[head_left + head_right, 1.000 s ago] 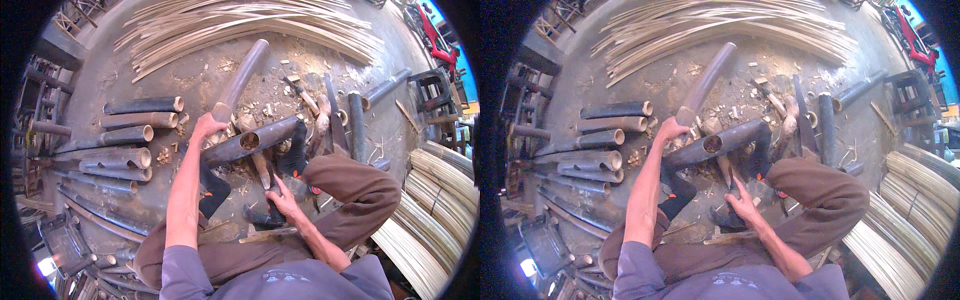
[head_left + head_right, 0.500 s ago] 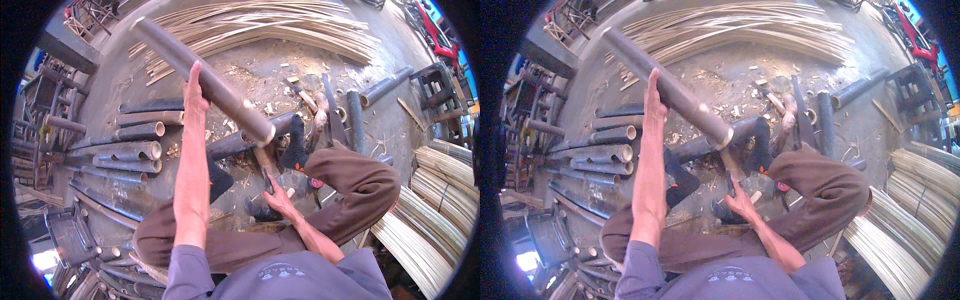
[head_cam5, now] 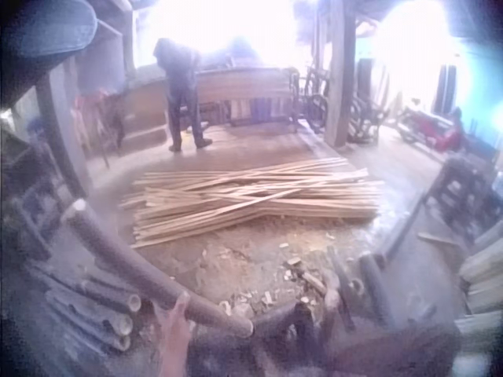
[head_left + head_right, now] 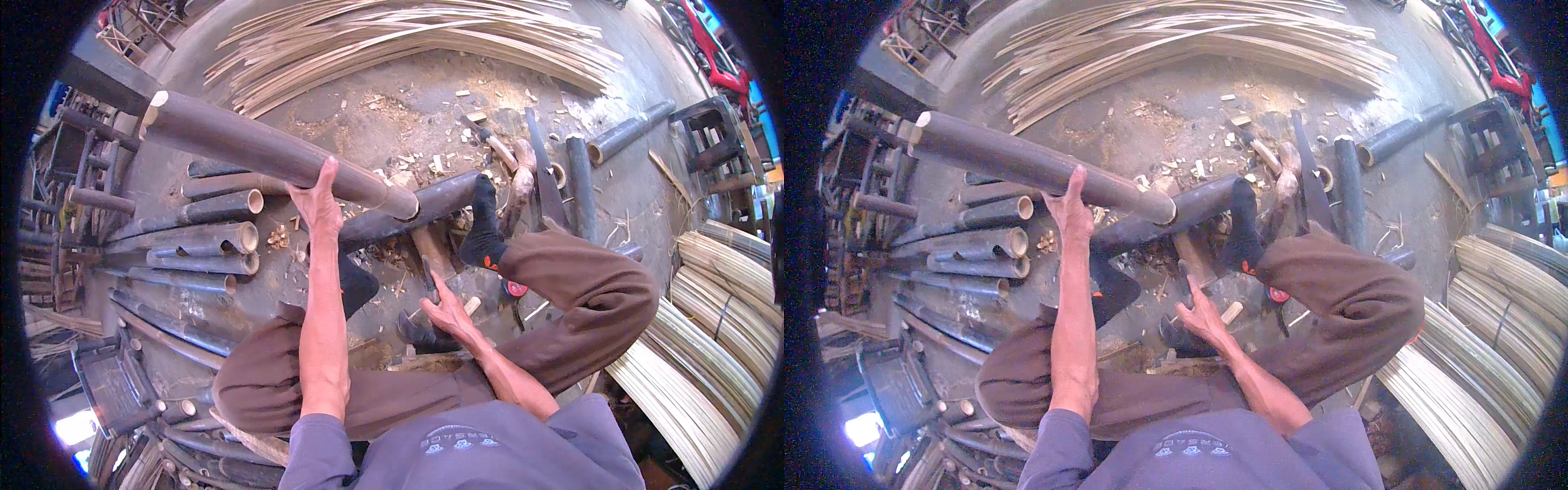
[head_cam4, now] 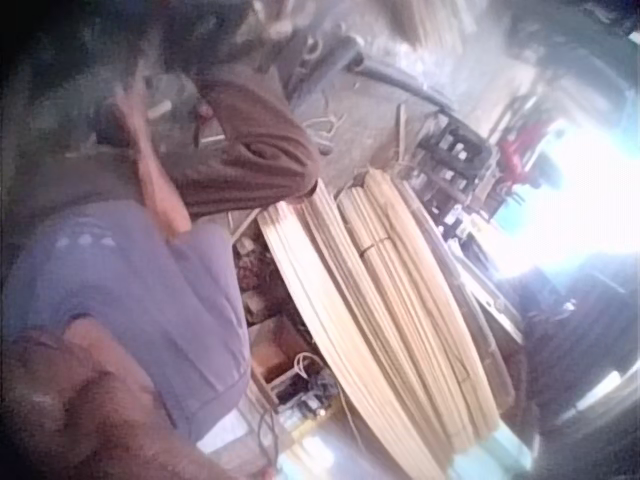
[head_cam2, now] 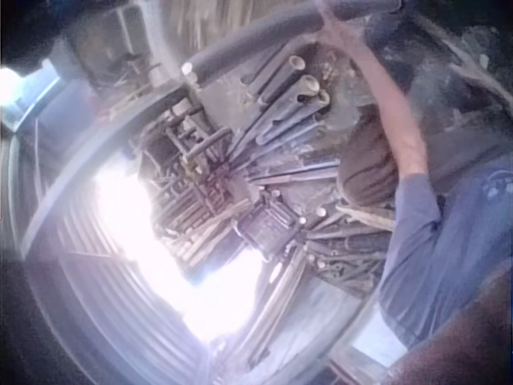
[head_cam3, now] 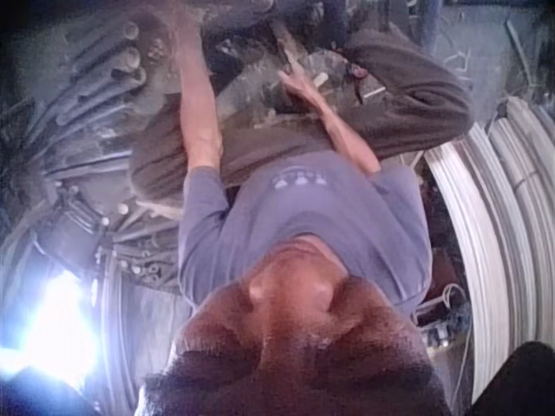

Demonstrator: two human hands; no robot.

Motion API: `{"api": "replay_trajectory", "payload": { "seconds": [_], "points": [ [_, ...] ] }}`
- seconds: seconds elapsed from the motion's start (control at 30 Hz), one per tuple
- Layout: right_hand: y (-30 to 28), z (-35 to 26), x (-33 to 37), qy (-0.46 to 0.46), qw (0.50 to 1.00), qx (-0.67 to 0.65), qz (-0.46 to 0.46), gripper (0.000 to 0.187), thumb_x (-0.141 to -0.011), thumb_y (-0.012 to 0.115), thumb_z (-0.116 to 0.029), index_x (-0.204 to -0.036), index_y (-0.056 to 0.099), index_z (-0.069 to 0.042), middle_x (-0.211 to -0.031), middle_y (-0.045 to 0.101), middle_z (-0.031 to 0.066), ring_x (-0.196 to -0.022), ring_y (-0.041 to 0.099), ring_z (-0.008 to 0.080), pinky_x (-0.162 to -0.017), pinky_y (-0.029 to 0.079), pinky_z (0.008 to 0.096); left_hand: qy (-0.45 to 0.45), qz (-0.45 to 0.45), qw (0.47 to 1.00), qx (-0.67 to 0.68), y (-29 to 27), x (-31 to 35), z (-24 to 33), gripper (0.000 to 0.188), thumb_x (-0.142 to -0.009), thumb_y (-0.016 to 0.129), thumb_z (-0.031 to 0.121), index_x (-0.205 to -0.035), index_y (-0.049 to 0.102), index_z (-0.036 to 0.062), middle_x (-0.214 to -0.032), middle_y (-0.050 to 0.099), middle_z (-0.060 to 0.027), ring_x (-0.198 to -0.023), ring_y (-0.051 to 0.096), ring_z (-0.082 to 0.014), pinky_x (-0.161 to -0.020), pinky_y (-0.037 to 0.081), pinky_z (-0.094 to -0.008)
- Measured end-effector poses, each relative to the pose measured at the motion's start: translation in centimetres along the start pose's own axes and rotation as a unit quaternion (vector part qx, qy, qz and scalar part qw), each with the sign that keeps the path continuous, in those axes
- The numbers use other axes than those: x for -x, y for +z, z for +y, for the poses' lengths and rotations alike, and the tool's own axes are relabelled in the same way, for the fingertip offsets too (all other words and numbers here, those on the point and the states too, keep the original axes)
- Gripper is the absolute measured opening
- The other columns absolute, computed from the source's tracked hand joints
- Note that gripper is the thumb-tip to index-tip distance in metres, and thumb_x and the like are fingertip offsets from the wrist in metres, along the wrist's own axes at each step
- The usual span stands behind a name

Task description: The person sits on the floor and repeatedly hammers and scrapes the ends of bamboo poles to shape and smooth them. They handle multiple bamboo pieces one at a time, using a hammer and a scraping tool to remove material and refine the openings.

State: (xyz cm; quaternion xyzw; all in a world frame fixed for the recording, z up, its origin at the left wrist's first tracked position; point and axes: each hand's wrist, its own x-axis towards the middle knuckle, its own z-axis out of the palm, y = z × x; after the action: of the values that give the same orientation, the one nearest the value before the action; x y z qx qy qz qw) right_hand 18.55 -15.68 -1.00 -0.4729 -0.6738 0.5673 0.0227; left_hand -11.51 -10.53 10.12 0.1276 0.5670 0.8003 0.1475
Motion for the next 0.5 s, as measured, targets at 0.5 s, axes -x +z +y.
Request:
{"api": "replay_trajectory", "payload": {
  "seconds": [0.5],
  "points": [
    [0.1,1.2,-1.8,-0.054,0.959,0.272,-0.059,0.077,-0.084,0.064,-0.032,-0.151,0.027,-0.02,-0.108,0.062,0.0256,-0.094,0.064,0.0442,-0.081,0.051,0.0535,0.129,-0.016,0.962,-0.239,6.5,6.3,1.2,0.09,-0.068,0.087,0.023,-0.137,0.035,-0.0022,-0.126,0.05,-0.017,-0.114,0.05,-0.0273,-0.102,0.037,-0.0379]
  ]
}}
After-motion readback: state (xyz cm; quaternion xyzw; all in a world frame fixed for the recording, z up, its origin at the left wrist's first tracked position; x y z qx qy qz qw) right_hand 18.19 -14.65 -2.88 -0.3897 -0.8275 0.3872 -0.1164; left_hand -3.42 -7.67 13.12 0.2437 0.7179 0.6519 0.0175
